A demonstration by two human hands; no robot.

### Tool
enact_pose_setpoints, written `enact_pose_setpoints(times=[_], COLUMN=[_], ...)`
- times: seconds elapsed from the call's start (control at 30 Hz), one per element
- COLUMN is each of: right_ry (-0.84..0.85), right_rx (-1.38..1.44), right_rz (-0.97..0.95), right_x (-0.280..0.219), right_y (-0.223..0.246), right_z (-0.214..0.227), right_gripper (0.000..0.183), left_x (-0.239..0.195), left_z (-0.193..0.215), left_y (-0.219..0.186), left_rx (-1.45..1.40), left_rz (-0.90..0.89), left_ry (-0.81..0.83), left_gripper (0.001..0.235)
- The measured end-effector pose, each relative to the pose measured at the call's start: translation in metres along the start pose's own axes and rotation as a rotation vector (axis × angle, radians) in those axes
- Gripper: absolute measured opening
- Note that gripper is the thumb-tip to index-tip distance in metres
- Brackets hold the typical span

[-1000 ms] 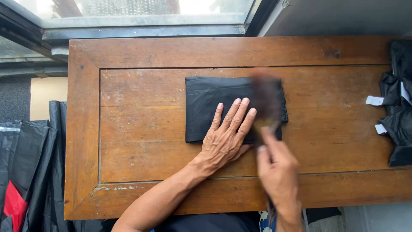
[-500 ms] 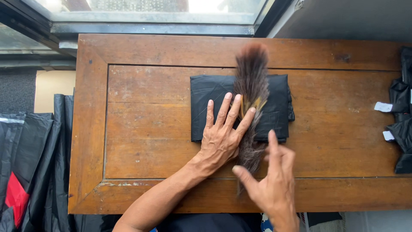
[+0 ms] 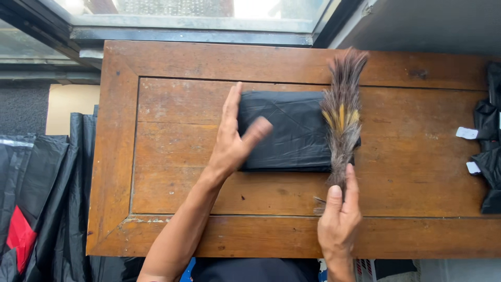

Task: The person folds a pair of black pants on a wooden table, smoothing them with hands and a brush. They then place the folded pants into a black drawstring bag with red trim and secure the bag.

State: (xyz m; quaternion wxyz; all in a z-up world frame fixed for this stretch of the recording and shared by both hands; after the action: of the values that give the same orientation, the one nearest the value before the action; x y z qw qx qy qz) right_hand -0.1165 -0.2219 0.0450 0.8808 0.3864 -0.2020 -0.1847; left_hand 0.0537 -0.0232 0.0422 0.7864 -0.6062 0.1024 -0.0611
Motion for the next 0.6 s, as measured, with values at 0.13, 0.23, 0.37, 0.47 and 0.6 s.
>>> enact_pose_setpoints(times=[0.13, 0.23, 0.37, 0.47, 0.6], right_ry=[0.211, 0.420, 0.428, 0.276, -0.041], right_rx=[-0.229, -0.063, 0.019, 0.073, -0.001], right_rz=[-0.152, 0.229, 0.195, 0.015, -0.003], right_x=[-0.016, -0.022, -0.009, 0.003, 0.007], right_y=[0.002, 0.053, 0.060, 0.039, 0.019], right_z=[-0.043, -0.078, -0.073, -0.046, -0.008], right_gripper=[0.054, 0.053, 0.048, 0.048, 0.047], left_x=[0.015, 0.017, 0.012, 0.012, 0.015], left_z=[-0.007, -0.005, 0.020, 0.028, 0.019], left_y=[0.043, 0.055, 0.048, 0.041, 0.055], left_rx=[-0.770, -0.862, -0.745, -0.630, -0.715], left_rz=[0.093, 0.059, 0.037, 0.077, 0.118], left_ry=[-0.051, -0.126, -0.326, -0.308, -0.274], left_gripper=[0.075, 0.066, 0.055, 0.057, 0.058])
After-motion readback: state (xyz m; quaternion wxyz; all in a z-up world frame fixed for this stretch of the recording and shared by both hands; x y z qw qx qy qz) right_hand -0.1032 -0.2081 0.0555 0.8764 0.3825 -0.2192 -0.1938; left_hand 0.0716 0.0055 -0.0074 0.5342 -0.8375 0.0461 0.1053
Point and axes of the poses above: each hand's wrist, its own x-axis towards the middle knuckle, its own z-axis out of the back of the hand, y = z × x, the point moved 8 cm from there along x, towards the middle knuckle, and after that the axes turned 5 degrees about z, right-handed, at the moved point
